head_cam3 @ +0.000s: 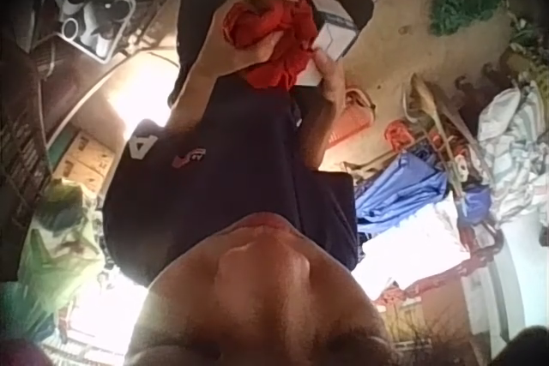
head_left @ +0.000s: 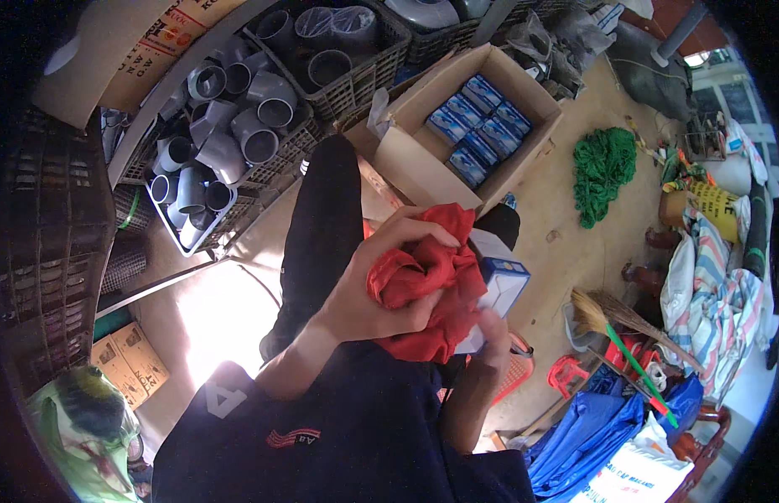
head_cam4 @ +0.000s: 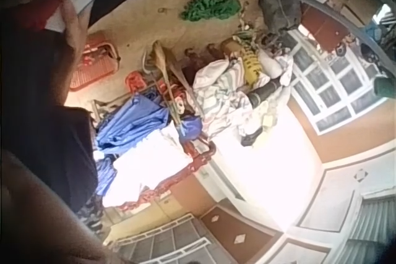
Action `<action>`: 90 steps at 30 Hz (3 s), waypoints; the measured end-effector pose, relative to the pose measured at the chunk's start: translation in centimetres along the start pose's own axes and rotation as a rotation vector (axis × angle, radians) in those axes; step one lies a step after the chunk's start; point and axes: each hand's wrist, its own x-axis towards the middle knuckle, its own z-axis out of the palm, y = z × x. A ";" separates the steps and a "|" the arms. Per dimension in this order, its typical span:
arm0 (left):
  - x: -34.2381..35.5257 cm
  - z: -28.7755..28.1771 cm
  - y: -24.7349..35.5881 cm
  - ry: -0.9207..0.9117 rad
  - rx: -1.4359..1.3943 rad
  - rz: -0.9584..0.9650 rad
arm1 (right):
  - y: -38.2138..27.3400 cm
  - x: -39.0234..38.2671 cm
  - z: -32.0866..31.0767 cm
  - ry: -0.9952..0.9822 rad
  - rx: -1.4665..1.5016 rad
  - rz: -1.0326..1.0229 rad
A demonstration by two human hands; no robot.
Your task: Checking and organizing boxed PVC ball valves in a warehouse storage area.
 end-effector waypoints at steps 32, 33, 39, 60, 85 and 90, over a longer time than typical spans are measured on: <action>-0.4 2.1 -1.0 -0.030 -0.025 -0.054 | 0.2 2.7 2.8 0.088 0.487 -0.563; -0.5 1.9 -1.1 -0.015 -0.046 -0.049 | 0.2 2.6 3.1 0.016 0.474 -0.596; -0.4 0.6 -2.9 0.048 -0.091 -0.154 | -0.8 2.9 2.2 0.073 0.484 -0.522; -2.3 -14.2 -20.6 0.285 -0.904 -0.696 | -4.3 18.9 -1.5 0.247 -1.086 -0.766; 1.0 -19.8 -23.0 0.225 -0.973 -0.756 | 5.4 41.7 -3.9 -0.238 -1.739 -0.114; 0.6 -19.0 -23.6 0.224 -1.015 -0.762 | 6.5 42.0 -4.5 -0.278 -1.756 -0.127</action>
